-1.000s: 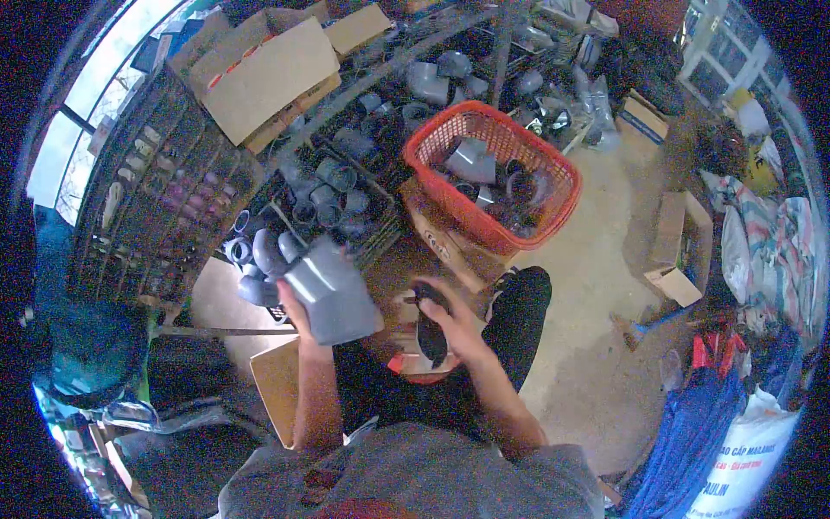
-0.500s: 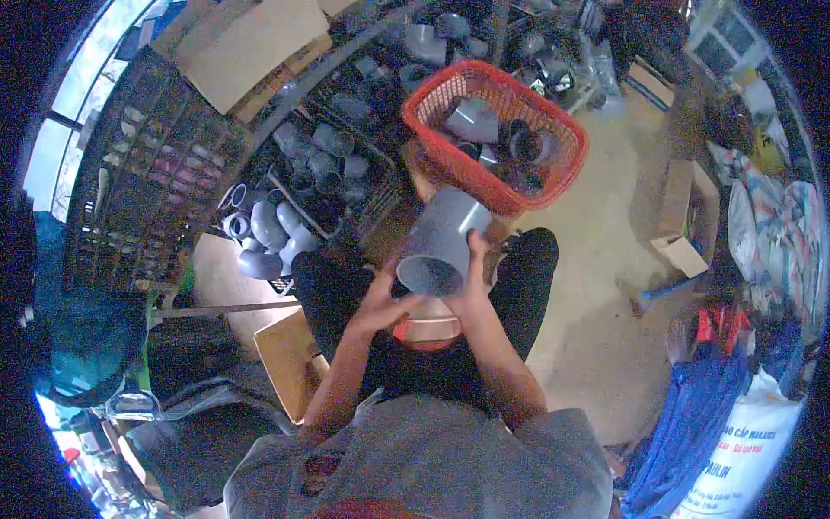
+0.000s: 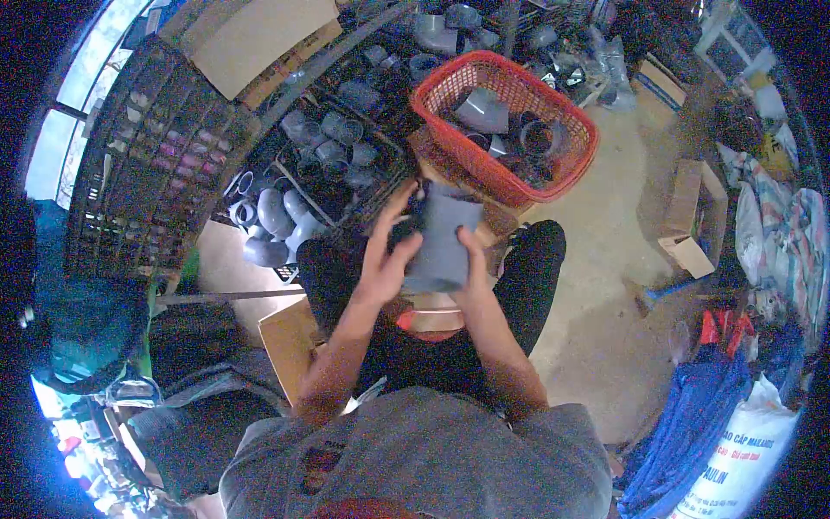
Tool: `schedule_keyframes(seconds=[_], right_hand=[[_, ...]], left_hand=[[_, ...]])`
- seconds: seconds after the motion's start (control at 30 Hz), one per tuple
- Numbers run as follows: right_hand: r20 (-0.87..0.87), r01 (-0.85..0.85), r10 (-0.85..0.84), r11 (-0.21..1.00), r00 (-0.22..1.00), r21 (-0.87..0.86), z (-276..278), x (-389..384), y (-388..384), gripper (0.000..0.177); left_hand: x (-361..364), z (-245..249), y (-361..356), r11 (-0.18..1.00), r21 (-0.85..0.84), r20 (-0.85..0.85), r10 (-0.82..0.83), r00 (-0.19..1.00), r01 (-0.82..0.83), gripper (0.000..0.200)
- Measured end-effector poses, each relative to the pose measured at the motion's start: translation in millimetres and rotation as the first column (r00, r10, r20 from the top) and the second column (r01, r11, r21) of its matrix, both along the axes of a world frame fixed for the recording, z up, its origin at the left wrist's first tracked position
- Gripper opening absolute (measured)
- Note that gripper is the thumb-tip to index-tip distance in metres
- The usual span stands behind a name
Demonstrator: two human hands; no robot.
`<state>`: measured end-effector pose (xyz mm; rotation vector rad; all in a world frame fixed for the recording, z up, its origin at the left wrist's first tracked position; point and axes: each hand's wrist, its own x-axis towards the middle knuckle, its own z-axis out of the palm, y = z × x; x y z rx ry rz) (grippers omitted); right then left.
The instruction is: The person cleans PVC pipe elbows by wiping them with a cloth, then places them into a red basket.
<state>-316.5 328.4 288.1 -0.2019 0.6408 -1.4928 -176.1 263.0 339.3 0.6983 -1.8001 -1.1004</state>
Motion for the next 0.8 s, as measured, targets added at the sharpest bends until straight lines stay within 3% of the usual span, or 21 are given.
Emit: schedule_keyframes(seconds=[0.03,0.07,0.13,0.17,0.23,0.3,0.33,0.37,0.4,0.47,0.5,0.53,0.6,0.63,0.67,0.73,0.77,0.8], right_hand=[[0.061,0.06,-0.057,0.997,0.997,-0.044,6.2,-3.7,-3.4,0.08],[0.015,0.1,-0.099,0.991,0.995,-0.087,4.1,-9.4,-9.8,0.082],[0.113,-0.039,0.073,0.96,0.991,-0.277,4.2,-19.7,-11.2,0.08],[0.113,-0.033,0.066,0.96,0.991,-0.278,2.8,-17.7,-9.3,0.08],[0.22,0.004,0.018,0.995,0.975,-0.1,-7.0,-6.9,2.7,0.082],[0.121,-0.032,0.038,0.998,0.992,-0.05,-16.1,-0.4,14.2,0.082],[0.037,-0.058,0.061,0.997,0.997,-0.059,-6.2,4.5,19.3,0.082],[-0.035,-0.027,0.026,0.999,0.999,-0.028,0.8,7.9,20.4,0.083],[-0.038,-0.034,0.033,0.999,0.999,-0.035,0.7,5.6,17.5,0.083],[0.165,0.094,-0.07,0.986,0.984,-0.141,9.0,-1.5,5.8,0.083],[0.156,0.17,-0.157,0.983,0.975,-0.072,18.6,-5.6,-0.5,0.092],[0.153,0.192,-0.179,0.978,0.972,-0.078,25.0,-7.1,-6.6,0.092],[0.228,0.085,-0.006,0.939,0.974,-0.335,32.6,-9.6,-14.5,0.094],[0.267,0.054,0.034,0.948,0.963,-0.315,21.8,-6.7,-9.6,0.086],[0.433,0.031,0.032,0.99,0.901,-0.138,-18.6,-1.3,-0.7,0.085],[0.139,-0.003,0.013,0.997,0.99,-0.072,-3.9,14.3,15.7,0.085],[0.0,-0.055,0.055,0.997,0.998,-0.049,1.3,14.7,22.5,0.082],[-0.006,-0.064,0.064,0.997,0.998,-0.052,5.1,13.6,19.9,0.082]], left_hand=[[3.3,21.5,10.4,0.999,-0.026,0.15,-0.035,0.988,0.039,0.059],[3.8,14.8,17.7,0.996,0.038,0.077,-0.085,0.993,0.083,0.05],[6.1,9.0,33.1,0.991,-0.016,0.051,-0.13,0.99,0.131,0.049],[6.2,9.2,29.5,0.99,-0.017,0.051,-0.137,0.989,0.138,0.049],[8.1,11.0,20.2,0.967,-0.175,0.107,-0.168,0.98,0.185,0.051],[0.2,12.4,6.7,0.988,-0.126,0.054,-0.088,0.995,0.094,0.054],[-3.2,10.5,0.6,0.986,0.166,-0.073,0.03,0.997,-0.017,0.05],[-4.7,9.9,-1.5,0.888,0.451,-0.161,0.178,0.971,-0.088,0.047],[-3.5,10.9,4.2,0.891,0.445,-0.165,0.183,0.969,-0.092,0.047],[0.6,11.9,26.9,0.904,0.377,0.116,0.171,0.978,-0.203,0.046],[-0.3,4.0,34.9,0.942,0.316,0.017,0.114,0.993,-0.114,0.046],[3.6,-0.3,46.4,0.951,0.29,0.033,0.098,0.995,-0.103,0.046],[1.6,12.2,53.3,0.985,0.169,-0.086,0.052,0.995,-0.037,0.045],[4.0,14.2,45.1,0.998,0.062,-0.065,0.012,0.998,-0.008,0.044],[9.0,16.6,34.7,0.999,-0.04,-0.039,-0.016,0.999,0.014,0.043],[14.7,28.9,11.8,0.988,-0.131,-0.011,-0.088,0.996,0.086,0.041],[11.0,30.1,1.7,0.999,-0.027,-0.056,-0.047,0.997,0.046,0.043],[9.0,30.4,-3.7,0.997,0.079,-0.096,-0.002,0.995,0.009,0.046]])
